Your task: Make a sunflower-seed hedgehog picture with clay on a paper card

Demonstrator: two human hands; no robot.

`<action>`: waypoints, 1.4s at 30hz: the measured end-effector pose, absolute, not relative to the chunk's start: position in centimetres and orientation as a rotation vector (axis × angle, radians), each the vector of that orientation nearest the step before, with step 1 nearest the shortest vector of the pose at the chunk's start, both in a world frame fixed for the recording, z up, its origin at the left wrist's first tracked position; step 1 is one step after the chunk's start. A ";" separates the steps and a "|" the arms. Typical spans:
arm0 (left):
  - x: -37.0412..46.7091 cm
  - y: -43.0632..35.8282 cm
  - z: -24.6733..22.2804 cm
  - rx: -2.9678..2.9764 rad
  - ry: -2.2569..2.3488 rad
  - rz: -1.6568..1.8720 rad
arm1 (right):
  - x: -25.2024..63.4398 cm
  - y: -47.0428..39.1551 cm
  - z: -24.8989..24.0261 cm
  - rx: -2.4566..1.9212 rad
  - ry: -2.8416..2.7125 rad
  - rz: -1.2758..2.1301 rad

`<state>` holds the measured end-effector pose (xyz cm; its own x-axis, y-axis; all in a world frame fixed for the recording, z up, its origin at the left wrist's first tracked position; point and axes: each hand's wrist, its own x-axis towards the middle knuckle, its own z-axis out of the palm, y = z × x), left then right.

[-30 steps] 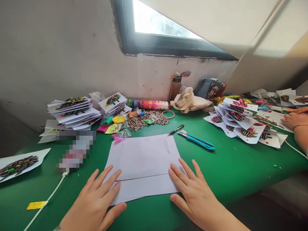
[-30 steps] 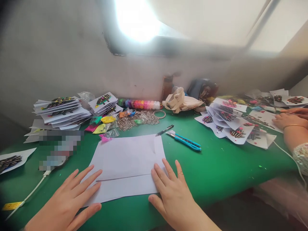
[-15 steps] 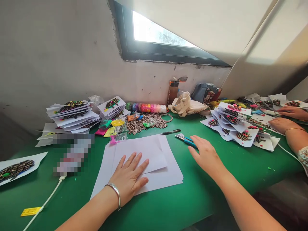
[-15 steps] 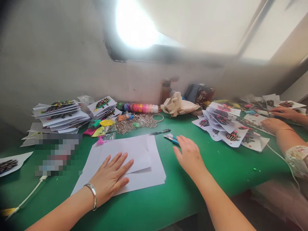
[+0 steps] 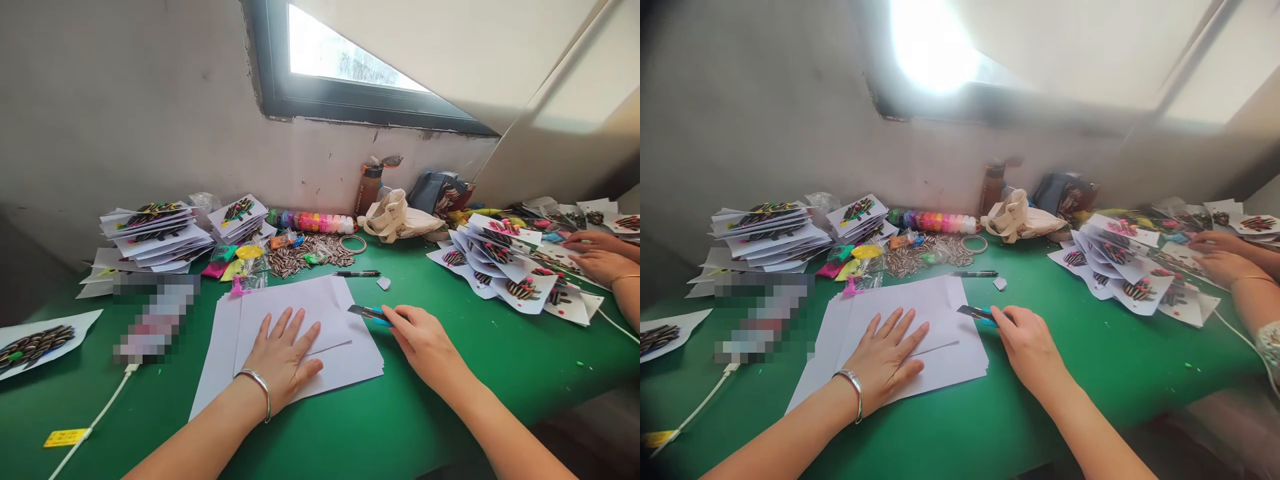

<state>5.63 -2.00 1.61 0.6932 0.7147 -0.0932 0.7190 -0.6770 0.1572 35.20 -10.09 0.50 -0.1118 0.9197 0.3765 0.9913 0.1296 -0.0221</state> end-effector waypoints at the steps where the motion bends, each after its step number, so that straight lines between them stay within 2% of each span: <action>1: 5.6 -2.0 1.6 2.718 1.165 -0.035 | 34.7 -10.4 0.5 -1.851 -2.135 -0.320; 21: 5.5 -1.9 1.1 2.738 1.148 0.004 | 33.6 -11.9 0.9 -1.777 -2.211 -0.058; 32: 5.5 -2.0 1.3 2.720 1.149 -0.015 | 35.1 -12.0 1.3 -1.866 -2.122 -0.154; 42: 5.6 -2.0 1.4 2.706 1.152 -0.030 | 34.5 -11.8 1.7 -1.882 -2.182 -0.063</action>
